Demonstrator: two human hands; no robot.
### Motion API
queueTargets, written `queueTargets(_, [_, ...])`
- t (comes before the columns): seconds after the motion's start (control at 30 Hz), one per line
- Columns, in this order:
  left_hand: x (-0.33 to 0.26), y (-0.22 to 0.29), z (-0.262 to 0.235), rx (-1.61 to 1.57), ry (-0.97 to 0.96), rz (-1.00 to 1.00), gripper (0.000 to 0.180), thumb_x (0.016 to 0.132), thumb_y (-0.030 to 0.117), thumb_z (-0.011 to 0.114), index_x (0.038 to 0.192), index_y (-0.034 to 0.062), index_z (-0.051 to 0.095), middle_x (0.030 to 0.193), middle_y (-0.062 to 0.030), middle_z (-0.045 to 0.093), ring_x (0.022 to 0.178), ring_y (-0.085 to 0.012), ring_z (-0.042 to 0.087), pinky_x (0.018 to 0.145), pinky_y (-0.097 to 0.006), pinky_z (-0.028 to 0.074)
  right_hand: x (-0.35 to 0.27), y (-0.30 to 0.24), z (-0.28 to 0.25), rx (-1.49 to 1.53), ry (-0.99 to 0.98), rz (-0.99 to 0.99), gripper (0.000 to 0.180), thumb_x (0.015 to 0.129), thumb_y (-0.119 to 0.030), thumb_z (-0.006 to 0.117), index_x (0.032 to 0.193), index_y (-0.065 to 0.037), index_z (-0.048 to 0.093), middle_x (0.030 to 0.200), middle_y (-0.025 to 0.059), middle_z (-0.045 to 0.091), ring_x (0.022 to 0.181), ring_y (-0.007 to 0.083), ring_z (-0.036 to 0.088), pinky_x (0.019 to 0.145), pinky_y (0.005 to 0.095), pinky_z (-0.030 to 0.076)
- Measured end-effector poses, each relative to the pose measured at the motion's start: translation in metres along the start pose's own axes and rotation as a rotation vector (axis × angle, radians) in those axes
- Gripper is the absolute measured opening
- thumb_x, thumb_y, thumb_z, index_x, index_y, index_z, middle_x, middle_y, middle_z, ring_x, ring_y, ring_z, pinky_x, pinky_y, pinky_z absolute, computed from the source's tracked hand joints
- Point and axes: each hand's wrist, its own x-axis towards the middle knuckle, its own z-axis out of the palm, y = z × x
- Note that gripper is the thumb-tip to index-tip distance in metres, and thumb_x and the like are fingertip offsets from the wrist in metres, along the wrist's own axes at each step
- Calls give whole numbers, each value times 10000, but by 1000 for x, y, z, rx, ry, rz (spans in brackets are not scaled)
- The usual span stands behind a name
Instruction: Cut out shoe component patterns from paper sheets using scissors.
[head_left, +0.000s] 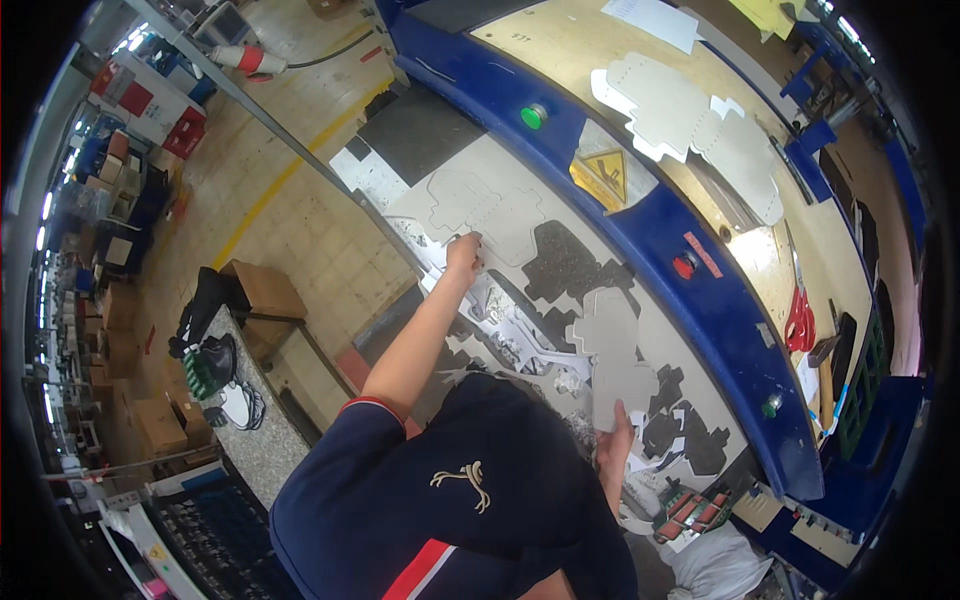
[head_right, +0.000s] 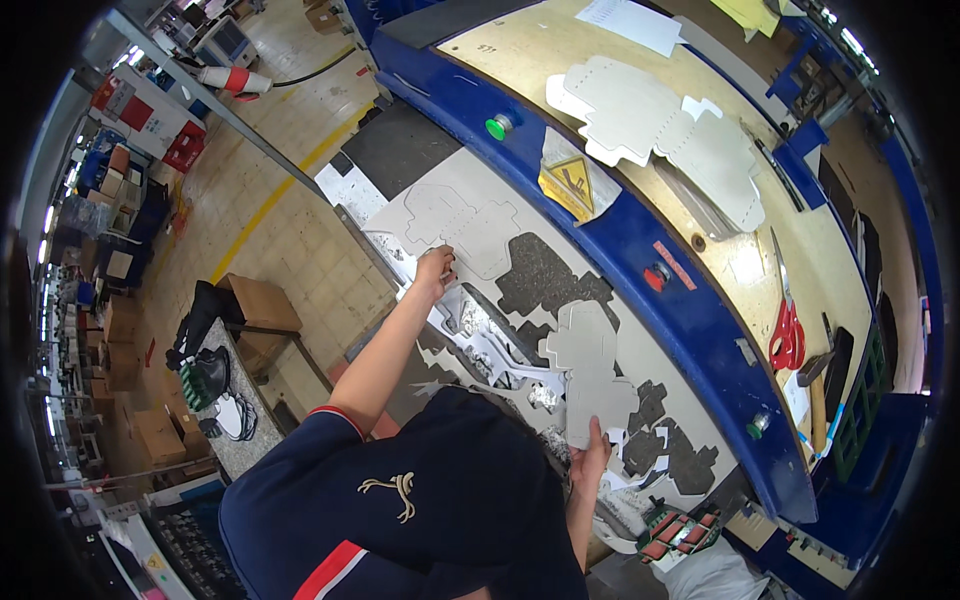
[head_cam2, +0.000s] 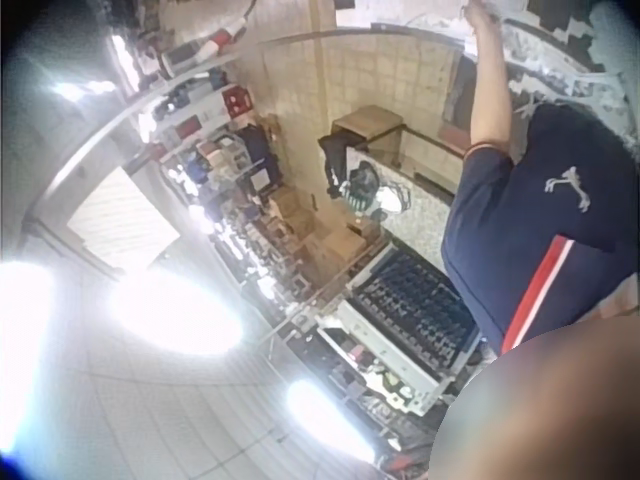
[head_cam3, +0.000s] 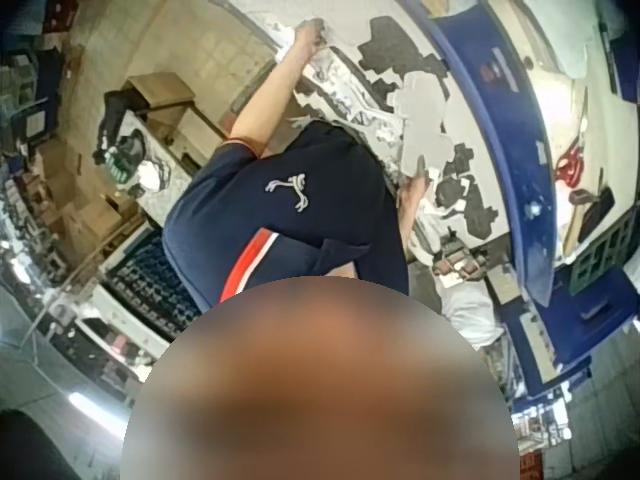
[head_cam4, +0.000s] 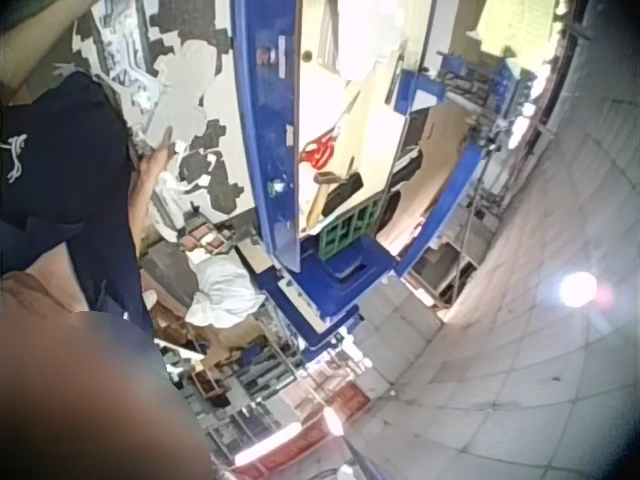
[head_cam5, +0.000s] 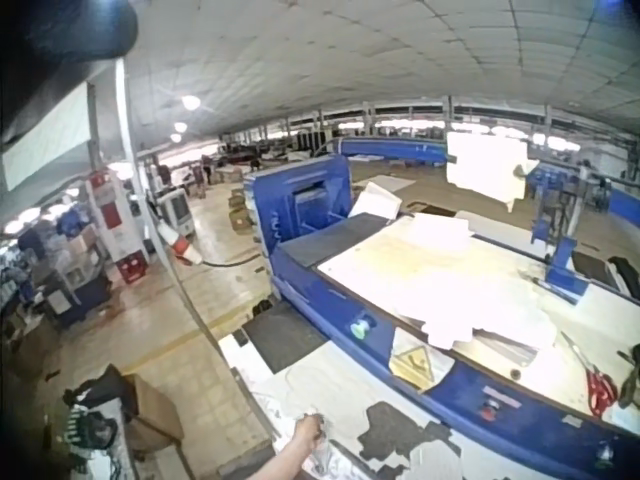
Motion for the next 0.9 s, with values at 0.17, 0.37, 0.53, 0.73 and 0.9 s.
queueTargets(0.17, [1,28,4,-289,24,-419,246,774,257,643,926,89,546,797,-5,587,625,-127,427,677,-315,378,0,-8,-11,69,-92,-6,414,907,-215,649,1271,-70,514,1196,48,607,1058,195,609,843,370,521])
queueTargets(0.37, [26,27,-3,-310,0,-505,294,788,287,690,960,74,582,793,-24,627,662,-127,499,582,-261,375,1,-17,-18,-49,-123,-54,431,899,-142,644,1298,-78,497,1229,54,593,1077,196,604,871,363,518])
queueTargets(0.53, [3,32,19,-355,-152,-317,235,892,201,659,1063,50,603,887,-55,661,799,-182,617,687,-322,532,-9,-47,-20,33,-228,-133,427,889,-69,639,1297,-63,512,1195,78,621,1034,205,636,864,349,547])
queueTargets(0.73, [14,9,-6,-363,-310,3,277,923,116,618,1172,3,574,1102,-106,646,991,-223,641,878,-383,545,-9,-68,28,-60,-493,-114,492,875,-30,633,1337,-7,466,1264,101,583,1178,215,549,1018,349,423])
queueTargets(0.9, [-16,11,-25,-141,-378,84,243,886,54,630,1112,-37,621,1091,-106,661,981,-212,635,842,-361,524,-4,-58,150,-274,-553,-270,470,889,-56,636,1320,23,467,1240,84,578,1125,174,551,983,318,424])
